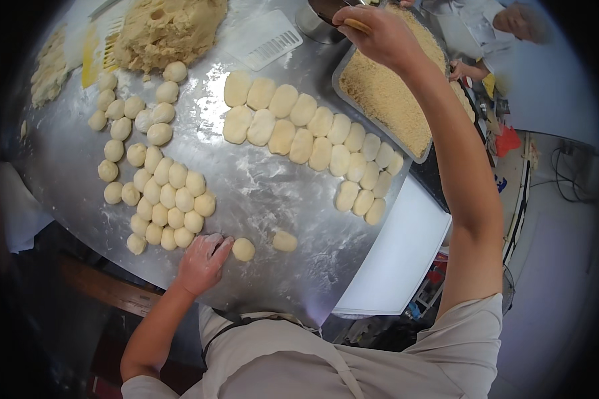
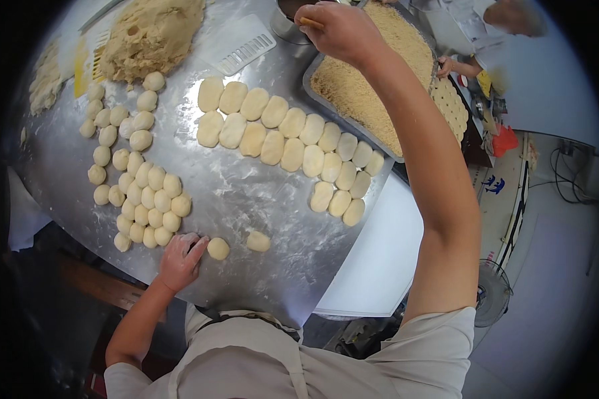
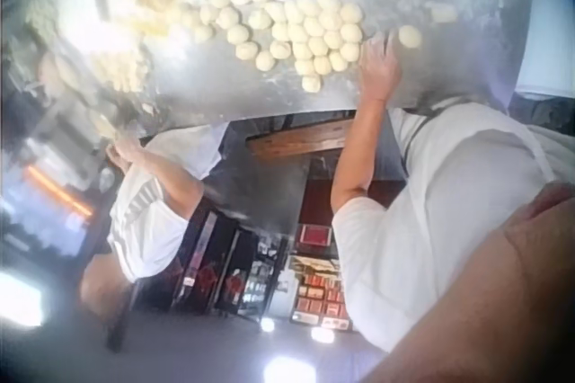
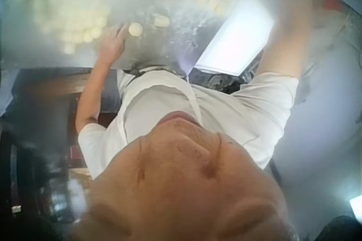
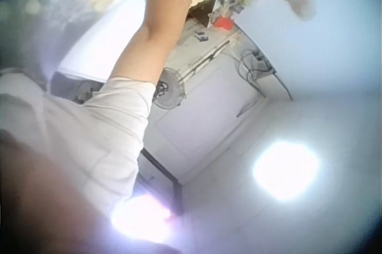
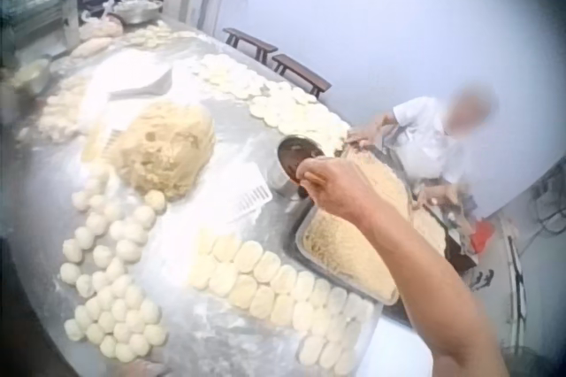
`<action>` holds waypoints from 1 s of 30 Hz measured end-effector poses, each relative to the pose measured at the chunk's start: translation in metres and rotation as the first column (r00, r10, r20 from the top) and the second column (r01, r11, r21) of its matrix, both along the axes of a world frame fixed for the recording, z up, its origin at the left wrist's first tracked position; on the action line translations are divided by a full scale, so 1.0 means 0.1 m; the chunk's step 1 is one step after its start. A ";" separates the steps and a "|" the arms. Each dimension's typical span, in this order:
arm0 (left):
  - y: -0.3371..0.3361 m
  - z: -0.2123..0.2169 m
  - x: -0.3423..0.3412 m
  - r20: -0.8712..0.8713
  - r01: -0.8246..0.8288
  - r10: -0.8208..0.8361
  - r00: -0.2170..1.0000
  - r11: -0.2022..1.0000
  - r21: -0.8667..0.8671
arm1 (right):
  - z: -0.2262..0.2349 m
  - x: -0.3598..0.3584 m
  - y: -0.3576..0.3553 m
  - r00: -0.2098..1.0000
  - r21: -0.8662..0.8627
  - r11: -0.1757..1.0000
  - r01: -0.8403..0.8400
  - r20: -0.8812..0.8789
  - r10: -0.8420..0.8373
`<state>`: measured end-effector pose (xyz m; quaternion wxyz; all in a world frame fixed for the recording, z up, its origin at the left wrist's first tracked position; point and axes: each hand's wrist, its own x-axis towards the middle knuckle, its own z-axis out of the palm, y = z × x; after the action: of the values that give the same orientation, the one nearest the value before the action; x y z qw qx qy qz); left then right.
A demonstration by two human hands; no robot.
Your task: The person shapes small dough balls into flattened ovals on a stainless steel table, then brushes them with liquid and transfers them to a tray. The process is repeated continuously with multiple dough pieces.
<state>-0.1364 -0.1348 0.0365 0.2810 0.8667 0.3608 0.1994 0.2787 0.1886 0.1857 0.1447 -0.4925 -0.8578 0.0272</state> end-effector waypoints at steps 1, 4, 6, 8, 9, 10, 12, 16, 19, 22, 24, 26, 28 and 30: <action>-0.01 0.02 0.01 0.010 -0.007 0.007 1.000 1.000 0.002 | 0.00 -0.03 -0.08 0.998 -0.037 0.998 -0.055 -0.020 0.055; -0.04 0.01 -0.01 -0.008 -0.020 0.020 1.000 1.000 0.003 | 0.04 -0.17 -0.42 0.982 0.122 0.993 -0.005 -0.185 0.027; -0.05 -0.02 -0.01 -0.010 -0.022 0.022 1.000 1.000 0.001 | -0.03 -0.26 -0.70 0.877 0.025 0.987 0.157 -0.463 -0.128; -0.05 -0.01 0.01 -0.008 -0.025 0.026 1.000 1.000 0.012 | -0.20 -0.33 -0.96 0.565 -0.191 0.954 0.230 -0.772 -0.291; -0.04 0.00 0.01 -0.005 -0.029 0.029 1.000 0.999 0.019 | -0.26 -0.42 -1.11 0.395 -0.322 0.918 0.232 -0.831 -0.392; -0.04 -0.01 0.01 0.002 -0.029 0.029 1.000 0.999 0.026 | -0.29 -0.57 -1.27 0.215 -0.446 0.870 0.212 -0.847 -0.487; -0.04 -0.03 0.01 -0.005 -0.028 0.028 1.000 0.999 0.020 | -0.54 -0.81 -1.38 -0.077 -0.624 0.776 0.089 -0.781 -0.619; -0.08 -0.05 -0.01 -0.027 -0.017 0.017 0.999 1.000 -0.002 | -1.11 -1.26 -1.46 -0.325 -0.732 0.672 -0.112 -0.612 -0.720; -0.06 -0.07 -0.01 -0.001 -0.031 0.031 1.000 0.999 0.041 | -1.21 -1.15 -1.64 -0.293 -0.763 0.644 -0.048 -0.606 -0.740; -0.07 -0.05 0.02 -0.010 -0.031 0.031 0.999 1.000 -0.001 | -0.99 -0.50 -2.06 -0.095 -0.752 0.621 0.219 -0.650 -0.754; -0.08 -0.06 0.01 -0.008 -0.030 0.030 1.000 0.999 0.018 | -0.76 -0.16 -2.31 -0.010 -0.715 0.554 0.426 -0.616 -0.788; -0.11 -0.07 0.01 -0.015 -0.041 0.041 0.999 0.999 0.029 | -0.62 -0.06 -2.45 0.231 -0.579 0.610 0.540 -0.595 -0.770; -0.08 -0.06 0.01 -0.009 -0.031 0.032 0.999 0.999 0.044 | -0.52 -0.21 -2.43 0.507 -0.322 0.788 0.525 -0.625 -0.593; -0.07 -0.04 0.01 -0.020 -0.030 0.031 0.999 0.999 0.036 | -0.51 -0.62 -2.19 0.829 0.108 0.944 0.311 -0.517 -0.214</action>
<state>-0.1350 -0.1414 0.0322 0.2585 0.8681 0.3731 0.2011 0.2170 -0.0308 0.1351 0.4089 -0.5665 -0.7135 0.0523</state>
